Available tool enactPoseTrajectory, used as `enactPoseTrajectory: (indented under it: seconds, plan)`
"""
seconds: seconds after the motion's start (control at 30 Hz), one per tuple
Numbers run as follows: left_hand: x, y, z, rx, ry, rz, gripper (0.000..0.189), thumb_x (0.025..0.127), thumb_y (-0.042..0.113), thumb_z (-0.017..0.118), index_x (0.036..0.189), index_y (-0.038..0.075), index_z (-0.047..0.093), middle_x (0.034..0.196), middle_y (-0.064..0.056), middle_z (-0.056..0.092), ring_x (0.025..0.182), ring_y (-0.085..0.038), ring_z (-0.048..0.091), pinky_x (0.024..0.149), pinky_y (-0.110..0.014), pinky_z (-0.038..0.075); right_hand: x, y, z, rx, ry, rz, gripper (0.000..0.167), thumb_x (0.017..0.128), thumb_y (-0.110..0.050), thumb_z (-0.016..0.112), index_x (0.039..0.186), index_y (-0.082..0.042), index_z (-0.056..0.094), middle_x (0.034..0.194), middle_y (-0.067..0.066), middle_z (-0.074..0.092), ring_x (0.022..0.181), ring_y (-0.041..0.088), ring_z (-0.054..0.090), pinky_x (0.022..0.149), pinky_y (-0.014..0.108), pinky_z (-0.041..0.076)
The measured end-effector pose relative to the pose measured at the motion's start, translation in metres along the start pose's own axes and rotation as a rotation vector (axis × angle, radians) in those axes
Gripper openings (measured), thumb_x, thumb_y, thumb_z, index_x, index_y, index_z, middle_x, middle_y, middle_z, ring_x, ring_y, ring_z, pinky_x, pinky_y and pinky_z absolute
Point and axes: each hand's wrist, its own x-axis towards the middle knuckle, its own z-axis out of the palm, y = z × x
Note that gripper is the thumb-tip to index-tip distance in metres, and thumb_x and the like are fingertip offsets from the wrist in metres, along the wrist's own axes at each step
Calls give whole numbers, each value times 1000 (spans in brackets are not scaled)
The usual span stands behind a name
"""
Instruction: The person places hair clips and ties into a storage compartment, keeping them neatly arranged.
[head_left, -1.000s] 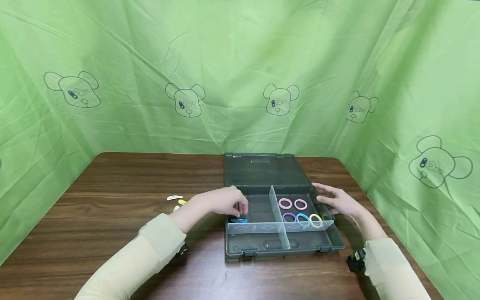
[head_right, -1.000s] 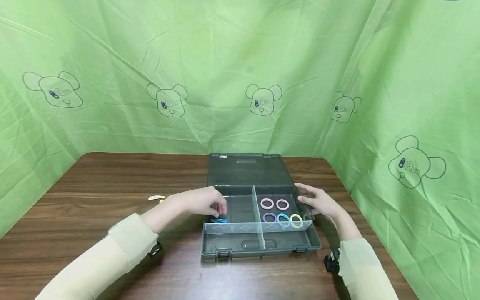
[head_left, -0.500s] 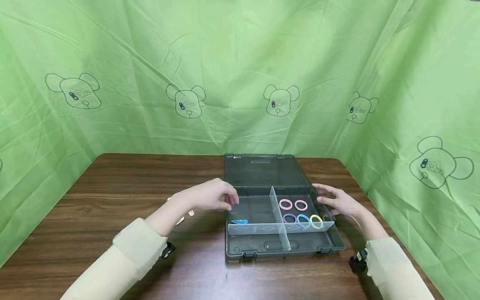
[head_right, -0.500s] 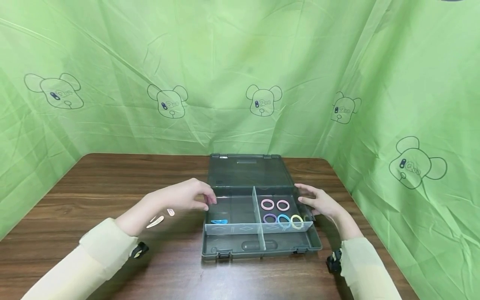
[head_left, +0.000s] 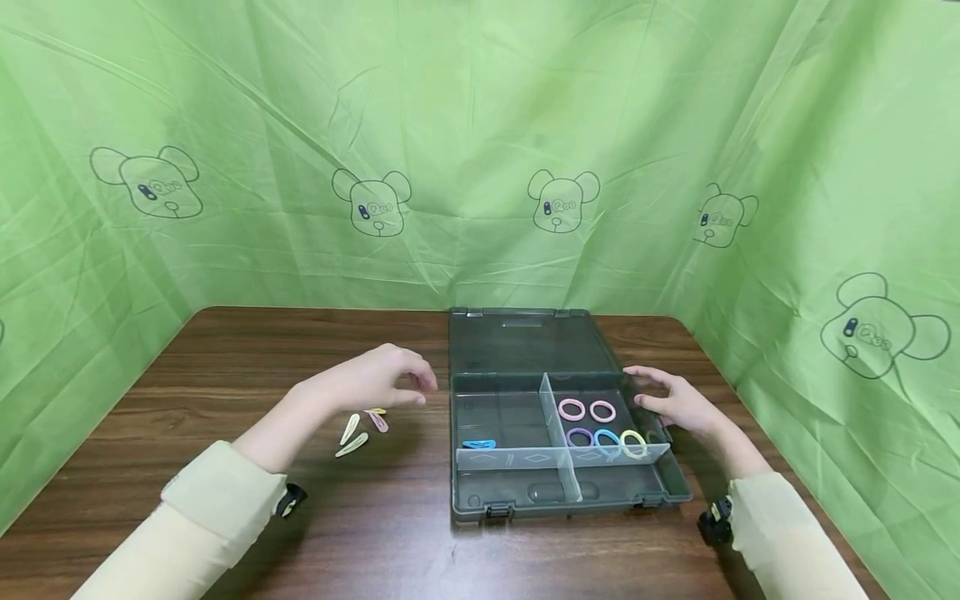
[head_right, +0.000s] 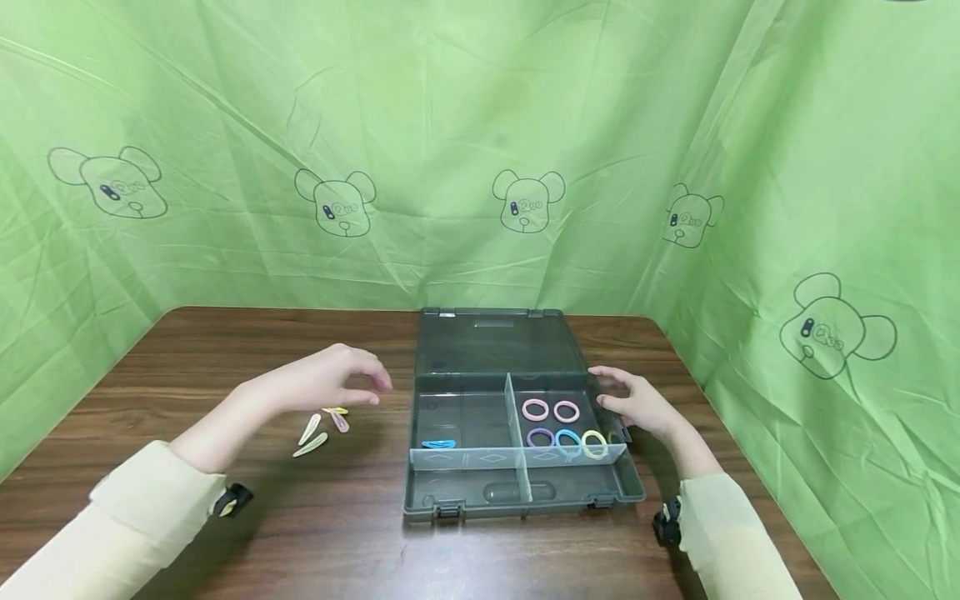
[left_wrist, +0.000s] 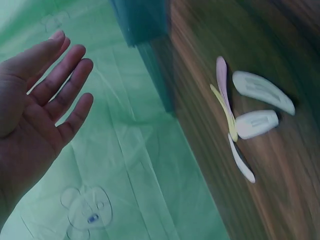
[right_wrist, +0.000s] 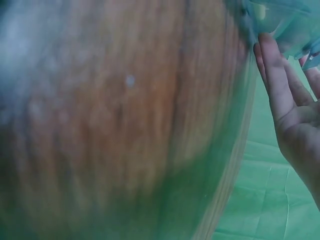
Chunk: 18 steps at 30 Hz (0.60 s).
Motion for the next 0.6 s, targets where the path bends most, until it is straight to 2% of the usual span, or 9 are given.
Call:
enactPoseTrajectory:
  seconds: [0.23, 0.47, 0.6]
  plan:
    - [-15, -21, -11, 28, 98, -40, 18, 81, 9, 72, 99, 13, 68, 96, 0, 69, 90, -15, 65, 83, -37, 51, 3, 0, 0, -55, 8, -21, 51, 92, -7, 58, 139, -6, 39, 129, 30, 47, 85, 17, 66, 62, 39, 56]
    - [-31, -49, -10, -14, 170, -172, 21, 82, 14, 72, 103, 15, 68, 97, 5, 69, 95, -14, 64, 86, -40, 49, 3, -3, 1, -115, 18, -40, 50, 91, -6, 59, 137, -6, 41, 125, 28, 51, 81, 13, 64, 57, 32, 53]
    - [-42, -70, -7, -29, 193, -242, 22, 81, 11, 72, 103, 11, 68, 96, -1, 69, 93, -18, 64, 85, -42, 49, 2, -5, 1, -151, 23, -53, 49, 90, -7, 59, 137, -7, 42, 123, 28, 53, 74, 12, 63, 55, 30, 52]
